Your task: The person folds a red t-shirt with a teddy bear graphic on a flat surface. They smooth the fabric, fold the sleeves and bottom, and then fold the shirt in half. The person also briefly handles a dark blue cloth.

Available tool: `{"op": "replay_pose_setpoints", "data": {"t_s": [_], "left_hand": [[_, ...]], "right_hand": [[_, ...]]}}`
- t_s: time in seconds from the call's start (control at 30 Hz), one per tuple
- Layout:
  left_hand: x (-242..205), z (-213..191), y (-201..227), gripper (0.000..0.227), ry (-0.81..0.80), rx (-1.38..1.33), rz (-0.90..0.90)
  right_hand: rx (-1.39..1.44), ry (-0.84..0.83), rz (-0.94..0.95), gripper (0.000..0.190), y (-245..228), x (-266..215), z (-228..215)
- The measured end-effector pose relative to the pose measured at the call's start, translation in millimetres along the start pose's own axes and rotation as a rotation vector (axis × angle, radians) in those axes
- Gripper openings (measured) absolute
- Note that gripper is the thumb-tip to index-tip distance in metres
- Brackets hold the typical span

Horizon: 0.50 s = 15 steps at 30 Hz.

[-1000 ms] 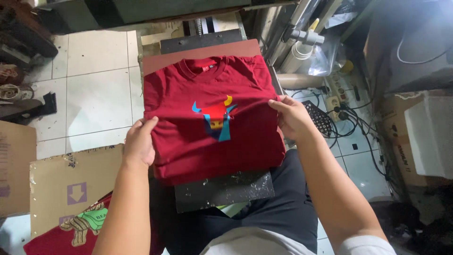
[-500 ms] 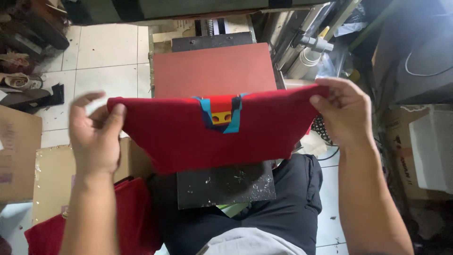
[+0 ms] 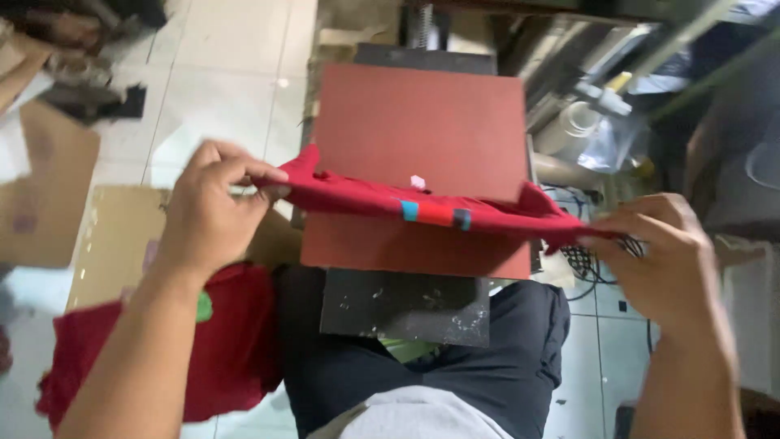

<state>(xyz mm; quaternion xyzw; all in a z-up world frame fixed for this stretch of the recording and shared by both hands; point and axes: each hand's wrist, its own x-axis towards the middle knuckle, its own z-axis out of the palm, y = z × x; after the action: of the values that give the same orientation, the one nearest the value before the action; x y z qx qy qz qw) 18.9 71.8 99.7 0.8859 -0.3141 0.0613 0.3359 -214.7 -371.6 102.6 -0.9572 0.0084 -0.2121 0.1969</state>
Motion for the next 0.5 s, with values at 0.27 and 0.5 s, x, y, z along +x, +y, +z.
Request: {"op": "replay_pose_setpoints", "data": {"t_s": [0.27, 0.5], "left_hand": [[-5.6, -101.7, -47.5, 0.01, 0.005, 0.074, 0.122], [-18.3, -153.6, -182.0, 0.013, 0.136, 0.184, -0.124]], "right_hand": [[0.221, -0.085, 0.245, 0.015, -83.7, 51.5, 21.2], [0.443, -0.183, 0.149, 0.015, -155.4, 134.6, 143.4]]}}
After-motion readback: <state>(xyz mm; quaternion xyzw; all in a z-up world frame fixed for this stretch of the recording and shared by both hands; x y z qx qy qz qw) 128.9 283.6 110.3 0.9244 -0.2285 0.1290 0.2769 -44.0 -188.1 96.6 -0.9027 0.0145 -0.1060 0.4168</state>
